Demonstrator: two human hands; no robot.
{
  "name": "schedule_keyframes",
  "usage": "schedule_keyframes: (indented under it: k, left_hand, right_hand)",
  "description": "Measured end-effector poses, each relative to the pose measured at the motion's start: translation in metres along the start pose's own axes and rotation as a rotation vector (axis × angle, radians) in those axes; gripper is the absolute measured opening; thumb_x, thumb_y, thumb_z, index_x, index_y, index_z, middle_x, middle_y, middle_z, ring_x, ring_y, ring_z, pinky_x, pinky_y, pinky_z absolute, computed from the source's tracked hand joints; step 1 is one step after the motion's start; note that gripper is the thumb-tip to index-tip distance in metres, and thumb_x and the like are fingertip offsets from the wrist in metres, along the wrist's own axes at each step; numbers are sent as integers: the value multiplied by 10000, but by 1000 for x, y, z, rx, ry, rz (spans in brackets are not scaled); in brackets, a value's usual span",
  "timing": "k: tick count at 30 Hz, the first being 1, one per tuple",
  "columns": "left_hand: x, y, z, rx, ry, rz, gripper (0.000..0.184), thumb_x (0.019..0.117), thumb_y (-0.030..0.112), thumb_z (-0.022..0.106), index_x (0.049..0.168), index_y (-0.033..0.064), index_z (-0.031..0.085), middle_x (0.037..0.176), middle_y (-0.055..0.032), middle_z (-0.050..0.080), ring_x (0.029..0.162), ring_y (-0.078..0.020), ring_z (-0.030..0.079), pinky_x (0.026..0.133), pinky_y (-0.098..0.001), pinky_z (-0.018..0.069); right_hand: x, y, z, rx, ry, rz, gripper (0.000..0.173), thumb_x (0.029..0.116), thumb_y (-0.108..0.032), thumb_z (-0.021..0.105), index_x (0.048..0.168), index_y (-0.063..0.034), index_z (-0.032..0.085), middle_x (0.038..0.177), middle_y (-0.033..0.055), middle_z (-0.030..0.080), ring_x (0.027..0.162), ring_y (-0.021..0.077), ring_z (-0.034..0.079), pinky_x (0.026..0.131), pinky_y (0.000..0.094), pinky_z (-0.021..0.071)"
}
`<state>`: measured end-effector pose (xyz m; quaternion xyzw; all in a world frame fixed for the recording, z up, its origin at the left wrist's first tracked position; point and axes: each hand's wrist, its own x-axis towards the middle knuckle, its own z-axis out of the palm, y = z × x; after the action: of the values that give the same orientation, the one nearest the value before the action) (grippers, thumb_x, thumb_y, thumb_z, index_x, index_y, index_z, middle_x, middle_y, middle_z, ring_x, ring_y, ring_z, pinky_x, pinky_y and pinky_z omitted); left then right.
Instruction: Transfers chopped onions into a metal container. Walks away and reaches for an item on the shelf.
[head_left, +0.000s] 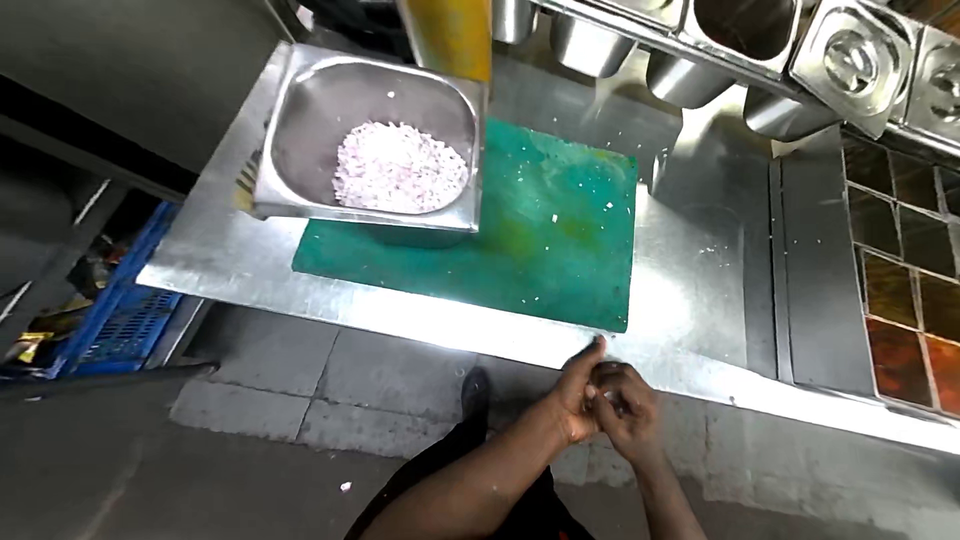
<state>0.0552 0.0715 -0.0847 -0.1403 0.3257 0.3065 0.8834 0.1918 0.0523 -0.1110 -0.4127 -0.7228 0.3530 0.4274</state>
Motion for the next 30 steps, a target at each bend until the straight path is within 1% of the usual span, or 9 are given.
schedule_keyframes:
  k: [3,8,16,20,22,24,26,28,30]
  left_hand:
    - [0,-8,-4,74,-34,48,481,1047,495,472,844,92,635,738,-74,665,685,-185,675,678,-372,598]
    - [-44,-4,27,20,13,99,397,1064,403,506,1002,30,627,872,-117,693,795,-223,698,746,-380,601]
    - [-226,121,139,354,-164,686,548,1066,527,402,1046,58,686,929,-60,711,825,-135,688,725,-299,577]
    - [-281,180,154,346,-155,930,455,1064,435,467,1048,23,659,925,-106,711,831,-172,706,734,-317,591]
    - [-278,214,136,437,63,957,478,1040,507,485,1077,62,656,937,-93,695,842,-180,684,734,-360,580]
    - [-267,236,110,514,325,919,608,1029,620,427,1259,89,613,1147,-126,643,1063,-253,610,895,-502,513]
    - [-275,242,107,537,397,912,726,1005,684,413,1443,116,525,1431,-154,547,1330,-317,500,1060,-600,418]
    - [-291,238,118,573,390,931,787,992,713,396,1521,132,442,1546,-157,443,1428,-329,402,1114,-613,359]
    - [-301,239,131,587,373,990,789,997,721,349,1495,120,464,1506,-141,490,1392,-299,452,1091,-561,406]
  right_hand:
    - [-15,-8,16,-51,83,-50,226,1005,-324,622,869,-152,679,904,4,703,939,145,690,856,353,585]
    - [10,-45,22,-139,154,-267,368,1053,-444,525,824,-181,643,814,-44,651,853,80,651,818,279,539]
    - [225,-193,64,-82,243,-864,407,1081,-377,488,821,-96,625,841,15,667,896,116,677,847,313,568]
    - [302,-237,113,110,240,-1039,408,1077,-316,513,782,-52,611,829,81,663,901,176,674,874,348,559]
    - [316,-216,143,138,191,-853,391,1075,-276,506,813,-22,645,846,86,673,887,147,670,846,316,562]
    - [310,-188,159,142,66,-418,351,1073,-264,507,920,-24,713,892,66,703,823,116,673,758,325,576]
    - [317,-193,147,236,57,-160,363,1092,-296,475,967,-49,710,960,50,741,848,118,690,779,356,585]
    - [326,-215,131,376,173,-118,357,1082,-252,455,879,-55,673,875,32,743,829,115,705,807,362,596]
    - [333,-230,125,361,216,-187,319,1075,-213,448,861,-70,635,798,17,698,790,120,702,803,357,611]
